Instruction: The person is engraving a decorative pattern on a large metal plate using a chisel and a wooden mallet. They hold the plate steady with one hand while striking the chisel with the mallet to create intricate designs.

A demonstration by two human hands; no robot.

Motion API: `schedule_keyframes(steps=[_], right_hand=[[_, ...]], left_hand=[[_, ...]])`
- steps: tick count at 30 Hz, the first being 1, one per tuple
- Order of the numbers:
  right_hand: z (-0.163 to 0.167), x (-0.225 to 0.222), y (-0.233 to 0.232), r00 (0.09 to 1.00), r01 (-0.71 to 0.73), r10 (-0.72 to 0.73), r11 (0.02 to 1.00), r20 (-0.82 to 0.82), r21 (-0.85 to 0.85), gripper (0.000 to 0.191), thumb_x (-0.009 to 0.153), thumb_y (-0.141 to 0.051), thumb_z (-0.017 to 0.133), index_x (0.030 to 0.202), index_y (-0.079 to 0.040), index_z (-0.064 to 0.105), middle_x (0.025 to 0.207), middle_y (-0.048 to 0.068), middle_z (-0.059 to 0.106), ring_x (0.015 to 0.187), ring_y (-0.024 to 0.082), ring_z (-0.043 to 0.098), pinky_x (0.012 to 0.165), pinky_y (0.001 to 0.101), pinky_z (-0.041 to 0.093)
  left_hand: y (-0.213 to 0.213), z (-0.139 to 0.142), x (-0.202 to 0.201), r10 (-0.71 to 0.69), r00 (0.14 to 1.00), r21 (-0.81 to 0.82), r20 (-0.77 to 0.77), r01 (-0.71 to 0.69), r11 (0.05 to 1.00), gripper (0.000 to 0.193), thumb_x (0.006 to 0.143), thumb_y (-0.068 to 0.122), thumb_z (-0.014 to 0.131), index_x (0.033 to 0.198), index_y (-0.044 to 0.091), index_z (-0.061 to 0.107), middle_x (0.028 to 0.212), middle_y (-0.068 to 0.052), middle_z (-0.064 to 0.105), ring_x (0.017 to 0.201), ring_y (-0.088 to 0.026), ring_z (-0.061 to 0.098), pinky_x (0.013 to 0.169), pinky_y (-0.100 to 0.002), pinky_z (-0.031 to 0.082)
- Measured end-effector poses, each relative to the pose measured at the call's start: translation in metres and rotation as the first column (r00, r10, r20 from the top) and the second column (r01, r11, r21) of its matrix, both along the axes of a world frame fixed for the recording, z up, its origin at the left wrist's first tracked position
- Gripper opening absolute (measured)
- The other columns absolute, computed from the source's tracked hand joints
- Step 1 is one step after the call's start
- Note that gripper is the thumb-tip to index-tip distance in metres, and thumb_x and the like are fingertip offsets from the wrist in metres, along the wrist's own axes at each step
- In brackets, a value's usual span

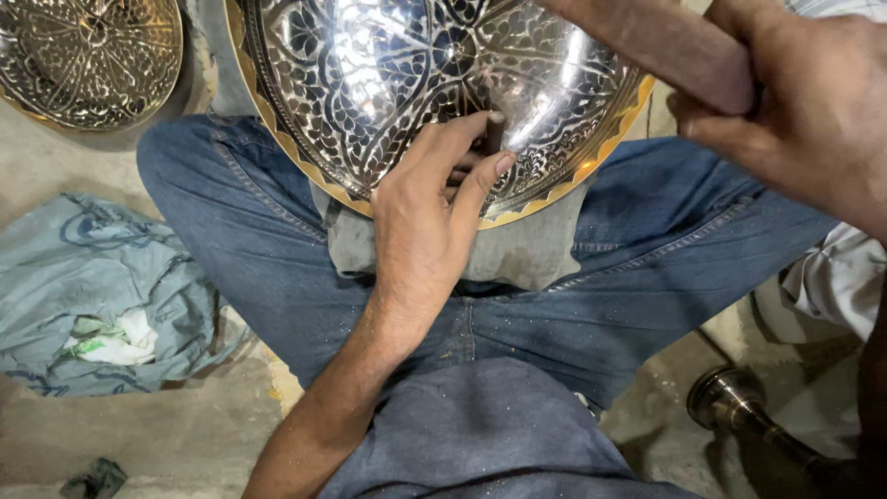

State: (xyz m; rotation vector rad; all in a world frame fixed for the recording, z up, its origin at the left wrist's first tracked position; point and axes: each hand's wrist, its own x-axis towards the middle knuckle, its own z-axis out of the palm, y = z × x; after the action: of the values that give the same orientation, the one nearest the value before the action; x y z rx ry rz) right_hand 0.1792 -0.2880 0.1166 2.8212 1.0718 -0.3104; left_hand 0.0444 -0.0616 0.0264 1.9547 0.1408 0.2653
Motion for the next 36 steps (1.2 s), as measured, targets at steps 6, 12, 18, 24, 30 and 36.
schedule_keyframes(steps=[6, 12, 18, 24, 30, 36], right_hand=[[-0.006, 0.003, -0.011, 0.995, -0.016, 0.037, 0.976, -0.093, 0.216, 0.035, 0.092, -0.009, 0.079, 0.121, 0.0, 0.062, 0.098, 0.019, 0.071, 0.09, 0.027, 0.073, 0.08, 0.0374, 0.059], [-0.012, 0.003, -0.006, 0.981, 0.066, 0.041, 0.843, -0.187, 0.533, 0.039, 0.096, -0.003, 0.073, 0.129, 0.005, 0.056, 0.11, 0.023, 0.069, 0.107, 0.029, 0.07, 0.093, 0.0388, 0.058], [0.01, -0.006, 0.008, 1.0, -0.023, 0.026, 0.989, 0.014, -0.144, 0.043, 0.085, -0.015, 0.081, 0.124, -0.01, 0.065, 0.089, 0.011, 0.073, 0.081, 0.025, 0.074, 0.075, 0.0382, 0.059], [0.004, -0.001, 0.009, 1.0, -0.02, 0.019, 0.978, -0.004, -0.208, 0.041, 0.086, -0.021, 0.08, 0.123, -0.013, 0.065, 0.087, 0.009, 0.074, 0.077, 0.025, 0.074, 0.07, 0.0393, 0.059], [0.001, 0.003, 0.007, 0.999, 0.022, -0.033, 0.96, -0.033, -0.28, 0.045, 0.089, -0.031, 0.078, 0.128, -0.014, 0.061, 0.089, 0.008, 0.074, 0.077, 0.023, 0.075, 0.071, 0.0362, 0.06], [0.002, 0.0, 0.009, 0.996, 0.053, -0.07, 0.955, -0.048, -0.292, 0.052, 0.089, -0.029, 0.079, 0.134, -0.013, 0.058, 0.084, 0.01, 0.074, 0.066, 0.023, 0.073, 0.064, 0.0374, 0.06]], left_hand=[[-0.001, 0.0, 0.0, 0.003, 1.0, 0.014, -0.023, -0.002, 1.0, 0.028, 0.103, 0.019, 0.07, 0.125, 0.003, 0.064, 0.107, -0.009, 0.072, 0.089, -0.017, 0.077, 0.073, -0.03, 0.065], [-0.001, 0.003, -0.004, -0.004, 1.0, -0.01, -0.011, 0.004, 1.0, 0.027, 0.102, 0.016, 0.072, 0.124, 0.002, 0.064, 0.105, -0.011, 0.07, 0.09, -0.02, 0.078, 0.07, -0.03, 0.064], [0.001, 0.005, -0.005, -0.004, 0.998, -0.043, 0.068, 0.007, 0.999, 0.025, 0.102, 0.011, 0.071, 0.125, 0.002, 0.064, 0.111, -0.012, 0.073, 0.095, -0.019, 0.078, 0.078, -0.032, 0.063], [0.001, 0.006, 0.0, 0.018, 0.998, -0.084, -0.064, -0.024, 0.996, 0.025, 0.097, 0.013, 0.074, 0.119, 0.003, 0.066, 0.094, -0.009, 0.075, 0.081, -0.017, 0.077, 0.069, -0.03, 0.062], [0.002, 0.007, 0.003, 0.013, 0.999, -0.032, -0.053, -0.015, 0.999, 0.026, 0.097, 0.014, 0.074, 0.119, 0.003, 0.066, 0.092, -0.009, 0.074, 0.08, -0.017, 0.076, 0.069, -0.03, 0.061], [0.001, 0.005, 0.003, 0.02, 0.998, -0.03, -0.062, -0.021, 0.999, 0.026, 0.097, 0.014, 0.074, 0.12, 0.004, 0.065, 0.093, -0.008, 0.074, 0.081, -0.016, 0.076, 0.069, -0.03, 0.062]])
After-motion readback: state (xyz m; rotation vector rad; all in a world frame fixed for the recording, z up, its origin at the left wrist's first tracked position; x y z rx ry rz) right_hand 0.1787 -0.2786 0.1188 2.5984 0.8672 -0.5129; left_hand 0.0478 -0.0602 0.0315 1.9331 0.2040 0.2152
